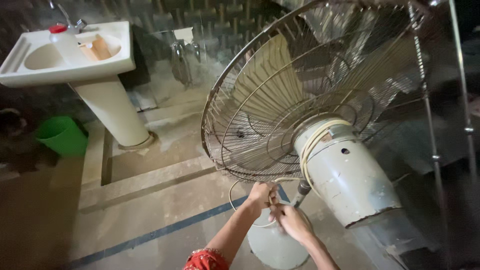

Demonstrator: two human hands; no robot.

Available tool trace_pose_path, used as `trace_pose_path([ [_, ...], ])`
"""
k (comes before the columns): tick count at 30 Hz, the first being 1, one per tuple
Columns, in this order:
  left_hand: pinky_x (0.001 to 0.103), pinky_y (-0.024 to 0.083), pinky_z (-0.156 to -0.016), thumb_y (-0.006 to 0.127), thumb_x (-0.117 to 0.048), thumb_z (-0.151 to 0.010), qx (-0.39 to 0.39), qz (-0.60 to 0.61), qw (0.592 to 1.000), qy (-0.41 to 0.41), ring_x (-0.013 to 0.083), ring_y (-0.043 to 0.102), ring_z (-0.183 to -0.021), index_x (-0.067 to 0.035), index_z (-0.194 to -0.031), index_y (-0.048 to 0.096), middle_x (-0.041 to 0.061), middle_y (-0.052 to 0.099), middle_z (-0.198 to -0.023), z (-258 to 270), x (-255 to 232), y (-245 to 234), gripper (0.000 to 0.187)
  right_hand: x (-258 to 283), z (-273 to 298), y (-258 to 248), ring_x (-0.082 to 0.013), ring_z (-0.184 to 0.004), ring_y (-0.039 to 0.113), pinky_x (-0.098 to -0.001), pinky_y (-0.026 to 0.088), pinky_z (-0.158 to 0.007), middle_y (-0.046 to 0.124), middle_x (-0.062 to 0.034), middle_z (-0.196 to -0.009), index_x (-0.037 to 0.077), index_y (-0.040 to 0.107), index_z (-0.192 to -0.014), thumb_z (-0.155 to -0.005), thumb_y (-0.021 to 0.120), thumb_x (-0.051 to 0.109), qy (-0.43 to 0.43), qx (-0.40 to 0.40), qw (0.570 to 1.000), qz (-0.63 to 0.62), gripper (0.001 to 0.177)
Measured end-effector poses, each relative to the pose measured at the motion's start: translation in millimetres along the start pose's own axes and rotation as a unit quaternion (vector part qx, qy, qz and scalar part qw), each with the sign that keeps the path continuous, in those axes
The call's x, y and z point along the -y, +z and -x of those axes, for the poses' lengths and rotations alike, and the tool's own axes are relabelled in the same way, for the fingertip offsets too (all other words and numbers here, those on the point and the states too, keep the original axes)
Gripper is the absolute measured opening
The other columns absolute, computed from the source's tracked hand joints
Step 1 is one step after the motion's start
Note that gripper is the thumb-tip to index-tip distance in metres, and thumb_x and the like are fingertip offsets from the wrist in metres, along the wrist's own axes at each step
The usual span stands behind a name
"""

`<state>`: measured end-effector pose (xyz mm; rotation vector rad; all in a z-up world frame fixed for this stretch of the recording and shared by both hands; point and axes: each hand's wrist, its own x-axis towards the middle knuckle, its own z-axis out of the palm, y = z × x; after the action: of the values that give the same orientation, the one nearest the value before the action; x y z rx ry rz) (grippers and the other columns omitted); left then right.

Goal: The person wraps the power cord around the neck of a standing fan. They repeatedly loop the cord around the fan's neck and adjust the placement to keep it tidy.

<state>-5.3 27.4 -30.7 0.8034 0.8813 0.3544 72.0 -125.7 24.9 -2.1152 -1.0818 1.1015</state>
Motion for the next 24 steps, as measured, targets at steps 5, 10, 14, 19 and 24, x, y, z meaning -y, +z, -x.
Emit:
trace_pose_path([
  [5, 0.041, 0.052, -0.062, 0.053, -0.014, -0.096, 0.047, 0.131, 0.988, -0.069, 0.019, 0.049, -0.055, -0.004, -0.085, 0.059, 0.002, 0.046, -0.063, 3.2, -27.3, 33.8, 0.016, -34.4, -3.8, -13.8, -0.0113, -0.052, 0.054, -0.0297, 0.043, -0.052, 0.058, -0.0011, -0.062, 0.003, 0.071, -0.086, -0.101, 0.059, 0.037, -0.061, 0.003, 0.976, -0.208, 0.039],
  [10, 0.039, 0.055, -0.069, 0.052, -0.011, -0.095, 0.056, 0.183, 0.976, -0.099, 0.0153, 0.043, -0.051, -0.003, -0.082, 0.061, 0.0, 0.042, -0.06, -20.2, -32.2, 36.9, 0.018, -83.3, 19.7, -3.9, -0.0091, -0.064, 0.059, -0.0277, 0.049, -0.059, 0.061, -0.0003, -0.067, 0.0, 0.061, -0.085, -0.09, 0.075, 0.027, -0.147, -0.09, 0.983, -0.069, 0.031],
  [14, 0.041, 0.06, -0.073, 0.055, -0.007, -0.093, 0.06, 0.225, 0.967, -0.105, 0.0153, 0.048, -0.051, -0.009, -0.07, 0.051, 0.001, 0.044, -0.057, -29.5, -36.0, 45.5, 0.023, -79.7, 45.8, -19.8, -0.0145, -0.065, 0.061, -0.0306, 0.049, -0.061, 0.065, -0.0026, -0.07, 0.004, 0.07, -0.09, -0.102, 0.054, 0.027, -0.127, -0.095, 0.982, -0.104, 0.031],
  [19, 0.046, 0.063, -0.088, 0.046, -0.003, -0.096, 0.029, 0.187, 0.981, -0.033, 0.0265, 0.068, -0.076, 0.0, -0.077, 0.052, 0.014, 0.061, -0.076, 7.4, -67.6, 74.5, 0.02, -18.9, 78.8, -69.0, -0.0165, -0.06, 0.064, -0.0389, 0.053, -0.061, 0.068, -0.0058, -0.068, 0.011, 0.064, -0.119, -0.1, 0.051, 0.019, -0.122, -0.202, 0.972, 0.014, 0.024],
  [24, 0.047, 0.061, -0.095, 0.044, -0.002, -0.097, 0.002, 0.162, 0.987, -0.004, 0.0285, 0.068, -0.083, 0.007, -0.091, 0.056, 0.018, 0.063, -0.088, 75.9, -112.9, 108.1, 0.016, 58.5, 91.0, -98.7, -0.021, -0.052, 0.062, -0.0464, 0.056, -0.052, 0.066, -0.0059, -0.073, 0.021, 0.046, -0.142, -0.108, 0.04, 0.027, -0.003, -0.132, 0.985, 0.114, 0.035],
])
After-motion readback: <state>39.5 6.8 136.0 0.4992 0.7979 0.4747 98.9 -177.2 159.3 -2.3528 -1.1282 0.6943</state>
